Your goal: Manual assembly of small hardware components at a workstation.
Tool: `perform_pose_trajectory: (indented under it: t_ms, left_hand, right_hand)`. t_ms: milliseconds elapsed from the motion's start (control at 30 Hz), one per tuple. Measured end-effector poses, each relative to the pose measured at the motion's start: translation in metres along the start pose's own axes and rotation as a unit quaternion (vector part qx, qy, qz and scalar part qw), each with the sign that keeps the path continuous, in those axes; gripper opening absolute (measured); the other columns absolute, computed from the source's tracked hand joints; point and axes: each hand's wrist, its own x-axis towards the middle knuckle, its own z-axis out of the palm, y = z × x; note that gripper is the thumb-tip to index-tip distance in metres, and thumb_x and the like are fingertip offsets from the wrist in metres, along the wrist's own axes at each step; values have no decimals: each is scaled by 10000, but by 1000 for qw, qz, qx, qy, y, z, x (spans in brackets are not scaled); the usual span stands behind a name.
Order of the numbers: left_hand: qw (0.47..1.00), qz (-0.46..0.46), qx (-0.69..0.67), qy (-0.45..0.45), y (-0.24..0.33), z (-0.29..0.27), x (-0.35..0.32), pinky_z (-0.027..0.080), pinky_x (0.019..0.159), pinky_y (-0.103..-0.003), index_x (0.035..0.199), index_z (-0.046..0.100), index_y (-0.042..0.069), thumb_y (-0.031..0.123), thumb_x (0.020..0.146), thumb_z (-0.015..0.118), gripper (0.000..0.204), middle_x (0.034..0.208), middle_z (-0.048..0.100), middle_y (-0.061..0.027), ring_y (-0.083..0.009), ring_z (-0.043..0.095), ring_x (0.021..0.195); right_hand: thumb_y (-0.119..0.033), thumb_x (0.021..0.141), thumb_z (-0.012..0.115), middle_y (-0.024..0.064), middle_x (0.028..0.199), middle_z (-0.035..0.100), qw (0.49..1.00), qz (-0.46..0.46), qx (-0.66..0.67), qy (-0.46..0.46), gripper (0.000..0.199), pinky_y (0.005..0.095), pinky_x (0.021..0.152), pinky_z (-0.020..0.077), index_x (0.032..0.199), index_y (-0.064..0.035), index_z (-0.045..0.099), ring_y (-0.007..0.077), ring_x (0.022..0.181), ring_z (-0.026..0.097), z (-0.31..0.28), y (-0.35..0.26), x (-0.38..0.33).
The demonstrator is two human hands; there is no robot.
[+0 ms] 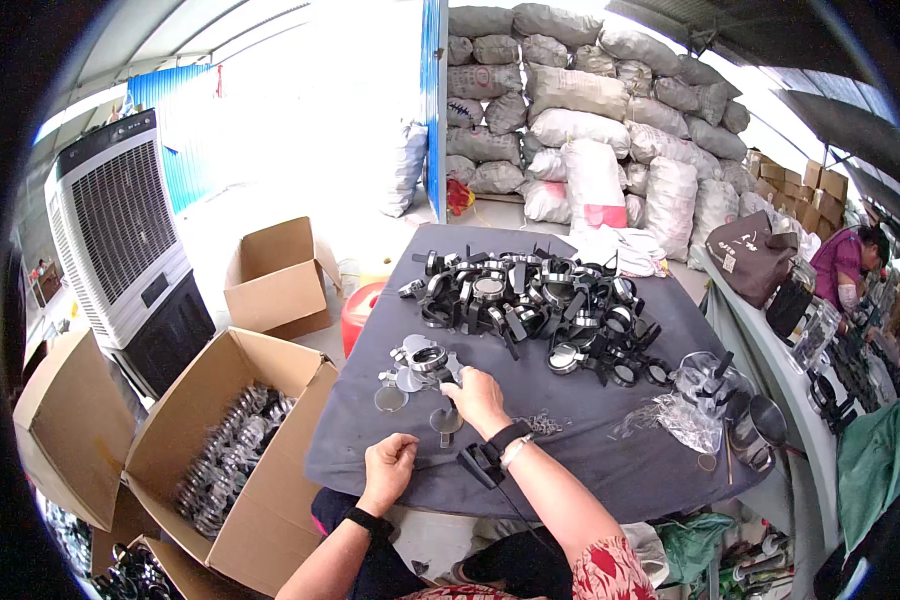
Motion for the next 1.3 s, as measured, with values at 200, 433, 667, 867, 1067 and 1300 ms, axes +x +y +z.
perform_pose_trajectory:
  t_ms: [200,433,667,867,1067,1300]
  left_hand:
    - [999,40,35,-1,14,2,3,512,653,-376,838,653,43,66,788,624,62,779,661,-147,-331,652,725]
    - [989,11,142,-48,26,-7,4,512,628,-344,816,645,42,135,789,673,101,703,663,-120,-261,664,665]
    - [922,243,280,-109,28,12,20,486,536,-419,819,605,101,167,777,658,94,689,590,-80,-292,623,616]
    - [924,282,254,-54,26,7,18,473,502,-386,798,575,92,103,797,611,38,702,590,-69,-264,622,613]
    - [917,353,184,-36,96,-2,4,459,484,-375,823,556,64,25,739,610,107,664,537,-73,-263,596,593]
    - [973,216,-35,-69,93,3,-2,478,520,-292,950,561,10,46,841,636,138,722,616,-79,-195,616,592]
  right_hand:
    - [-251,697,748,128,638,621,995,-14,82,-51,275,402,581,454,699,-20,598,281,620,619,8,11,16]
    - [-119,772,722,12,546,489,960,46,268,-65,249,291,482,376,660,-9,529,82,528,461,-33,16,-60]
    - [-115,833,677,11,579,530,904,211,337,-159,192,283,472,388,716,-23,555,79,502,472,-52,27,-123]
    - [-109,819,659,122,690,592,996,36,76,-39,120,345,582,480,881,-15,616,271,633,620,-63,3,-128]
    - [17,754,665,100,904,576,973,-212,92,23,283,393,654,515,1022,-35,591,307,781,624,-77,-34,-121]
    - [-8,758,684,99,871,567,964,-256,70,18,198,377,611,513,939,-34,607,297,713,623,-92,-33,-118]
